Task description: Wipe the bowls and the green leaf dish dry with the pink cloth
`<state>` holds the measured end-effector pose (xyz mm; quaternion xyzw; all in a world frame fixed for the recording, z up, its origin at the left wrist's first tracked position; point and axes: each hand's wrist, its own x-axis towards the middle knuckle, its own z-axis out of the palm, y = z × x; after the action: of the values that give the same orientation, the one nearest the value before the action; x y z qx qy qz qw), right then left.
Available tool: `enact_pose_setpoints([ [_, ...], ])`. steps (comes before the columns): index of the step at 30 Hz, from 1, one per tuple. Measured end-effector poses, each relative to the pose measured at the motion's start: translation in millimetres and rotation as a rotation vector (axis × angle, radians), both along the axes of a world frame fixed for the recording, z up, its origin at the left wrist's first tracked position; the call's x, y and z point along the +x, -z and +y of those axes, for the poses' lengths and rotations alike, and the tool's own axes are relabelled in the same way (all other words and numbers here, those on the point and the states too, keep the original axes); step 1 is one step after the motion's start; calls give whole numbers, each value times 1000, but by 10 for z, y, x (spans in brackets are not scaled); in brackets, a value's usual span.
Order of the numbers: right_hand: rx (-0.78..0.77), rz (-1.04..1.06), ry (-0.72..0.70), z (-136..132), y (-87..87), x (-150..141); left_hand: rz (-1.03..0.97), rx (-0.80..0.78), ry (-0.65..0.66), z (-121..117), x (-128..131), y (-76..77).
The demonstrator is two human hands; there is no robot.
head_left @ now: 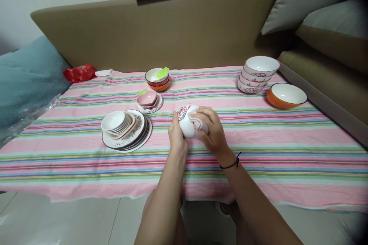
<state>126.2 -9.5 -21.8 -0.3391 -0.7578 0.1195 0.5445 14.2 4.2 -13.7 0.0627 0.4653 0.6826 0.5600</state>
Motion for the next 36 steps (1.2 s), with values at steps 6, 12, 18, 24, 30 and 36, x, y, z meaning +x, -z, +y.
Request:
enact_pose_setpoints([
  [6,98,-183,24,-21,60,-82,-272,60,127,30,20,41],
  [12,153,-305,15,-30,101,-93,-385,12,158,63,-32,86],
  [18,161,-285,55,-34,141,-93,-425,59,204,116,-29,147],
  [24,131,-231,73,-88,145,-127,-458,96,182,146,-26,115],
  [30,77,-149,66,-118,159,-130,-452,194,230,142,-32,59],
  [36,-69,53,95,-135,151,-124,-496,140,223,123,-66,25],
])
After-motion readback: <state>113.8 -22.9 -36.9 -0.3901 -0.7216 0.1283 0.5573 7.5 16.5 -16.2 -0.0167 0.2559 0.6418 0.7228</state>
